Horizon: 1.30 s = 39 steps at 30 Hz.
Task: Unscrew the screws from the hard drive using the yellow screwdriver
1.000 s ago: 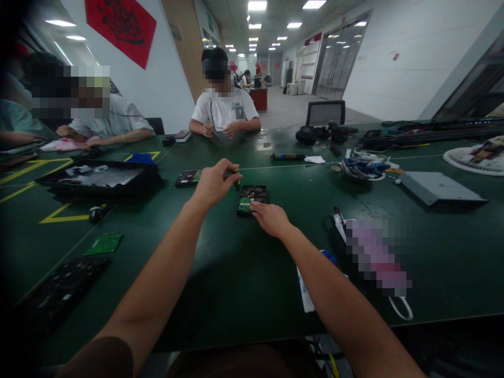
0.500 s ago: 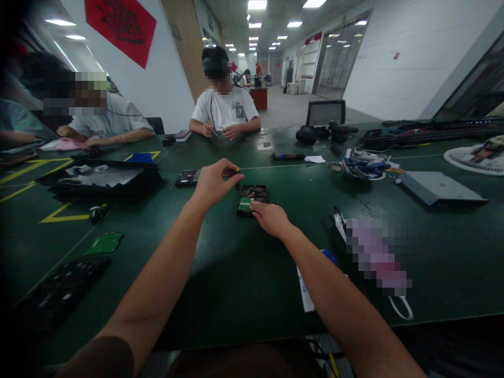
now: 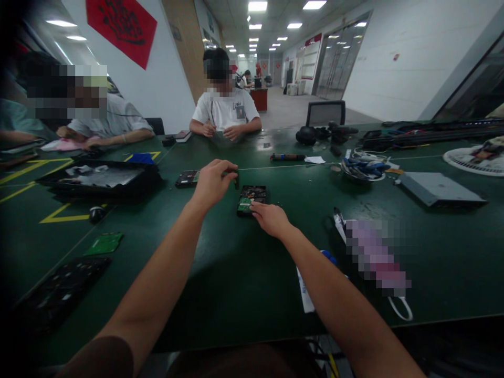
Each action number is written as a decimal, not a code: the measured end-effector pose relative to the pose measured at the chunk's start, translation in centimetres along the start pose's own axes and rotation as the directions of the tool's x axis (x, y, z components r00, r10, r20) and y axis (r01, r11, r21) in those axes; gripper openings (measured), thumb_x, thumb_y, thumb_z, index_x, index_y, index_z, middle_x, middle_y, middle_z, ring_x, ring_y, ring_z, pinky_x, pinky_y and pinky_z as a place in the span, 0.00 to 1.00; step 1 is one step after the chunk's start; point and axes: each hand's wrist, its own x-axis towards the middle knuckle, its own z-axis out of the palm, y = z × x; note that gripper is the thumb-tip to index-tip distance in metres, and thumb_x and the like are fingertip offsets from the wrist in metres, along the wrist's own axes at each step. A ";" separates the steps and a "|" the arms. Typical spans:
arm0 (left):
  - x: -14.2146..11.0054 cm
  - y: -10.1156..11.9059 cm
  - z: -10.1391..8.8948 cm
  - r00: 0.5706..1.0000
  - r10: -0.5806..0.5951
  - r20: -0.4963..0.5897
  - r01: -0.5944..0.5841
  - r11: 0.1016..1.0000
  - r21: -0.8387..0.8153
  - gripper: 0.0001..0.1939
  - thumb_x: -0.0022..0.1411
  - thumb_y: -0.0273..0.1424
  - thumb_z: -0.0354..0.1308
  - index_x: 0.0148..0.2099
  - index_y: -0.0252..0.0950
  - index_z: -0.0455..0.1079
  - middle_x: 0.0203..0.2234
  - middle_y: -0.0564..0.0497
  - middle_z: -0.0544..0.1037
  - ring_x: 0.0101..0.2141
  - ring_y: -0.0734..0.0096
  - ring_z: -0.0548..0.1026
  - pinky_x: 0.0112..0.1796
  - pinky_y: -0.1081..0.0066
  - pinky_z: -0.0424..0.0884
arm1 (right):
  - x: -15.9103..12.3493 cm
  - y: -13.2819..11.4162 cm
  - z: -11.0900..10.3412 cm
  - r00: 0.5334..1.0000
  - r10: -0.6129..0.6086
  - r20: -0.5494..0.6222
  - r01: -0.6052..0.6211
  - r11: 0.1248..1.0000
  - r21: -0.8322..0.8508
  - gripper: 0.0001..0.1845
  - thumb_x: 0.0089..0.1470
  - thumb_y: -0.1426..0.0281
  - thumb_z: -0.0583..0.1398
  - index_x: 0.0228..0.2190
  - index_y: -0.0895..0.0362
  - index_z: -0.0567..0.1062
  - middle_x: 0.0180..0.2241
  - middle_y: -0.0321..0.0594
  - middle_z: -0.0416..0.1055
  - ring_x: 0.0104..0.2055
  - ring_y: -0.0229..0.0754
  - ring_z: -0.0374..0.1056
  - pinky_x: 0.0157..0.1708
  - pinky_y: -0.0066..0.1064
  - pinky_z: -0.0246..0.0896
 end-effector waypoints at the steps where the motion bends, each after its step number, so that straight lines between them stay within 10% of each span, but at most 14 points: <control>1: 0.0 -0.1 0.0 1.000 0.004 0.012 -0.004 1.000 -0.008 0.07 0.61 0.24 0.63 0.40 0.41 0.77 0.40 0.47 0.78 0.44 0.58 0.75 0.52 0.61 0.67 | 0.0 0.0 0.0 1.000 0.001 0.002 -0.001 1.000 0.002 0.19 0.68 0.63 0.56 0.58 0.45 0.75 0.64 0.33 0.69 0.59 0.49 0.72 0.58 0.44 0.70; 11: -0.2 -0.3 0.8 0.994 -0.103 -0.020 0.100 0.988 -0.115 0.15 0.55 0.36 0.73 0.40 0.40 0.72 0.33 0.49 0.79 0.36 0.63 0.77 0.43 0.65 0.70 | 0.0 0.0 0.0 1.000 -0.011 0.001 0.011 1.000 -0.009 0.19 0.68 0.63 0.56 0.58 0.48 0.75 0.64 0.34 0.68 0.60 0.49 0.72 0.58 0.44 0.69; 23: 0.3 -1.7 0.2 0.990 0.141 -0.026 -0.138 0.986 0.093 0.09 0.62 0.24 0.63 0.44 0.40 0.78 0.41 0.48 0.81 0.41 0.63 0.80 0.47 0.62 0.76 | 0.0 0.2 0.2 1.000 -0.014 0.001 0.014 0.999 -0.028 0.19 0.69 0.63 0.55 0.58 0.47 0.75 0.64 0.32 0.69 0.59 0.49 0.72 0.57 0.44 0.70; 39: 0.1 -1.1 1.4 0.998 0.049 -0.031 -0.053 0.987 -0.153 0.07 0.60 0.27 0.67 0.42 0.38 0.75 0.45 0.47 0.81 0.43 0.65 0.80 0.45 0.65 0.78 | 0.1 0.4 0.4 1.000 -0.026 -0.010 0.026 1.000 -0.004 0.20 0.68 0.63 0.55 0.58 0.47 0.75 0.64 0.33 0.69 0.60 0.49 0.71 0.59 0.43 0.69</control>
